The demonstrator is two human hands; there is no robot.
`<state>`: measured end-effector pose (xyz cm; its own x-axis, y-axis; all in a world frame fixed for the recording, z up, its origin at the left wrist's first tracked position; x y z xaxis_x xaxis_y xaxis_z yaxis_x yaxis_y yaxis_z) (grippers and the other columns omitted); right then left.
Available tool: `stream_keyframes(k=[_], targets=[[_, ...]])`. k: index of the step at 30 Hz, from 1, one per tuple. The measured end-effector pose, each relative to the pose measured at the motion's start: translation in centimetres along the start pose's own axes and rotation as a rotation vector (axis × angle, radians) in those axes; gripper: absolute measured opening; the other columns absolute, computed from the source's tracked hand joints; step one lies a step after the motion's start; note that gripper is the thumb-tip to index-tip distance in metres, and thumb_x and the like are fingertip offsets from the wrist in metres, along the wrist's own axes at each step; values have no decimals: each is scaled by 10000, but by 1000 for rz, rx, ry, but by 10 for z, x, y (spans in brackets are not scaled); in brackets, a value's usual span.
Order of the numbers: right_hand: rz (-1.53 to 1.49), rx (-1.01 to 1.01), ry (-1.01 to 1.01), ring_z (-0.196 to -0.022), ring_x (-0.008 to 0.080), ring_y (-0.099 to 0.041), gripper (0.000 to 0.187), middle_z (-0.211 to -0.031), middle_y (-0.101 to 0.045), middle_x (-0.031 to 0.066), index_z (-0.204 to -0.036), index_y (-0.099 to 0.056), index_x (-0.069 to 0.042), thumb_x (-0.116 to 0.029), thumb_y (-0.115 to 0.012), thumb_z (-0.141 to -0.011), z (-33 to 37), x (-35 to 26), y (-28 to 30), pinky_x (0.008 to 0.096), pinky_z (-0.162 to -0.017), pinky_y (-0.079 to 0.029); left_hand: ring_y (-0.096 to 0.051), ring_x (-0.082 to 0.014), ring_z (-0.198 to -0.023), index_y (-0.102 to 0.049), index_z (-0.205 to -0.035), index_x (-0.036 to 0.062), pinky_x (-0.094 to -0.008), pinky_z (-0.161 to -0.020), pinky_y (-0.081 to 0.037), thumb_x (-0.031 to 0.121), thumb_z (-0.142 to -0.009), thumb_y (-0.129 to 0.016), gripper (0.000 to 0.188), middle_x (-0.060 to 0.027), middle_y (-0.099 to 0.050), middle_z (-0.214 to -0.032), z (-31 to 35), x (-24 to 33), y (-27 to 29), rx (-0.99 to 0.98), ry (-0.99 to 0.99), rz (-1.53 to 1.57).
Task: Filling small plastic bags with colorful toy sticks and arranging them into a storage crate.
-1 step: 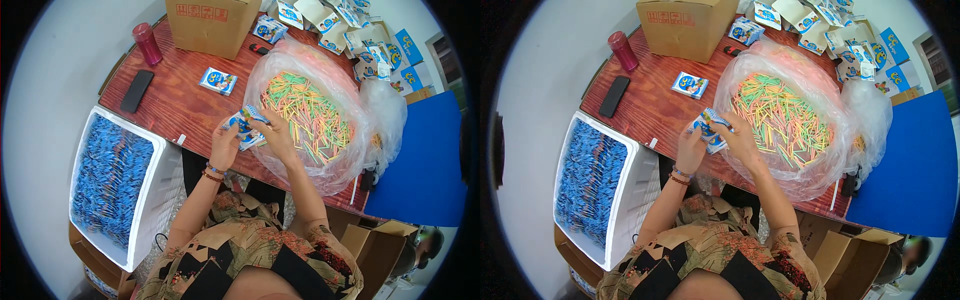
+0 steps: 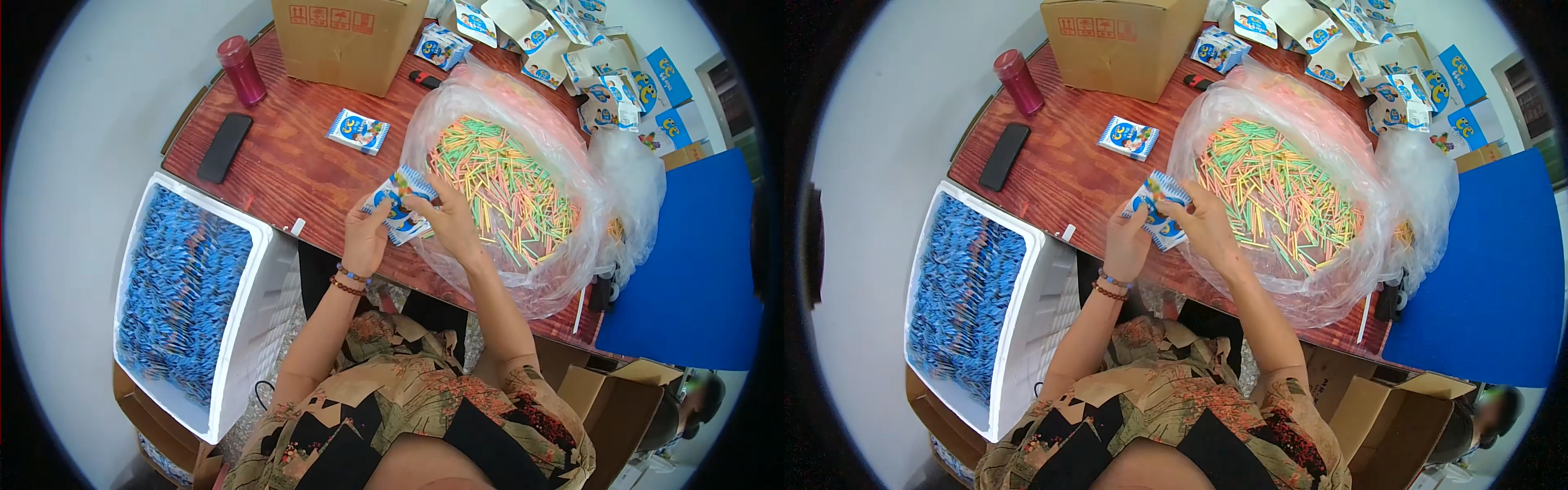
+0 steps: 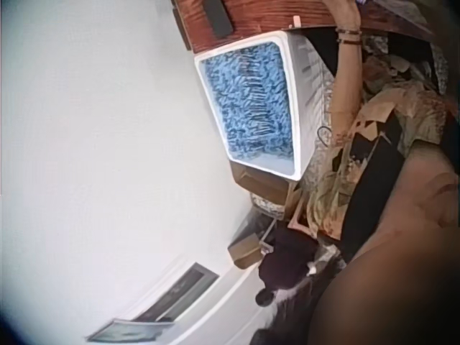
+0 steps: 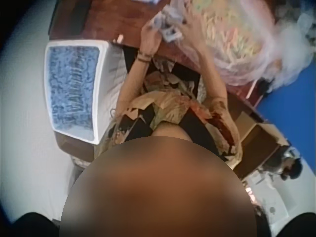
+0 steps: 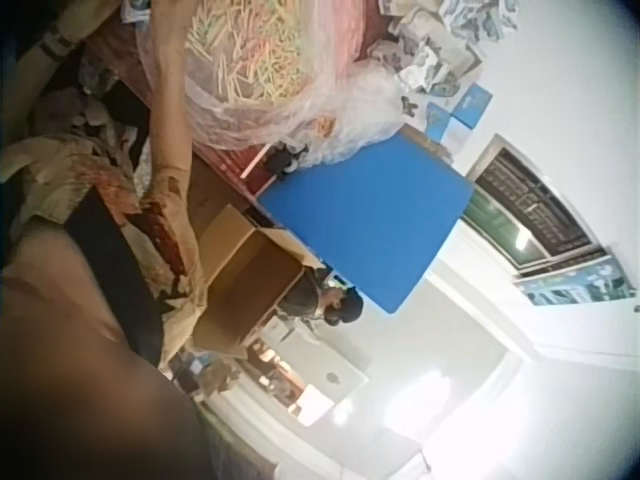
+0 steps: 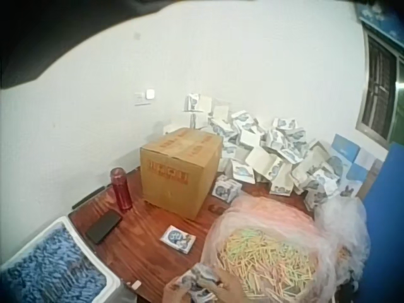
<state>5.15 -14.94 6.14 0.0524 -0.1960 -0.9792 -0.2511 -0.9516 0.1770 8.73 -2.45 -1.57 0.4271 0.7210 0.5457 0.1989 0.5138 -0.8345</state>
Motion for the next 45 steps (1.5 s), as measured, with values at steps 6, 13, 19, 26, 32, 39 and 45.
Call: stream_keyframes(k=[6,13,19,26,32,39,45], targets=[[-142,-23,-108,-620,52,-543,174,-690,-644,22,-932,-666,2,-158,-671,-864,-36,41,-31,231,-567,-433,-647,-139,-929,-601,-1122,-9,-285,-800,-529,51,-917,-605,213,-81,-666,-1046,-11,7,39,253,-188,-15],[202,-48,-184,-565,133,-589,211,-650,-628,96,-928,-643,42,-163,-607,-888,-125,79,-49,296,-532,-450,-483,-208,-1205,-434,-1338,-5,-313,-1010,-390,95,-897,-632,494,-123,-496,-1308,-25,48,52,499,-493,-791],[108,147,-41,-635,121,-633,242,-803,-655,77,-1055,-608,14,-163,-616,-891,-97,57,-25,235,-462,-460,-470,-267,-1134,-560,-1181,55,-404,-952,-361,147,-811,-703,407,-95,-560,-1147,-15,48,49,403,-551,-1125],[464,78,-46,-736,138,-622,242,-886,-650,77,-1056,-620,-8,-124,-661,-847,-16,72,60,269,-629,-498,-457,-276,-1071,-592,-1014,109,-445,-904,-275,310,-752,-744,363,-49,-568,-1034,-10,9,13,156,-250,-1869],[387,140,-15,-821,188,-595,340,-939,-608,95,-1078,-615,-20,-168,-731,-795,-2,71,44,309,-740,-496,-514,-235,-949,-635,-848,111,-436,-862,-280,302,-768,-721,223,-19,-598,-880,-14,3,15,62,-644,-1954],[367,82,166,-761,128,-559,126,-813,-579,28,-877,-619,-16,-113,-681,-827,-25,78,50,279,-677,-455,-565,-170,-897,-672,-926,81,-401,-872,-352,183,-821,-683,147,-10,-644,-893,-10,12,-13,-60,-760,-2046],[-218,-66,-7,-760,25,-554,42,-821,-617,-24,-880,-606,-39,-56,-644,-874,-11,74,49,194,-663,-452,-630,-65,-757,-669,-966,-25,-212,-674,-509,50,-891,-645,109,-48,-690,-901,-20,9,1,119,-101,-650]])
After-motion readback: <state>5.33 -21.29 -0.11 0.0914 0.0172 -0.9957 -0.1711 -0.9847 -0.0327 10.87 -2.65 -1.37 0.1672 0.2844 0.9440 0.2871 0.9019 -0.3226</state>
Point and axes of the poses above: each hand's wrist, its own z-axis away from the middle knuckle, its own y-axis out of the back of the hand, x = y × z, the point moved 5 cm from there along -z, towards the middle knuckle
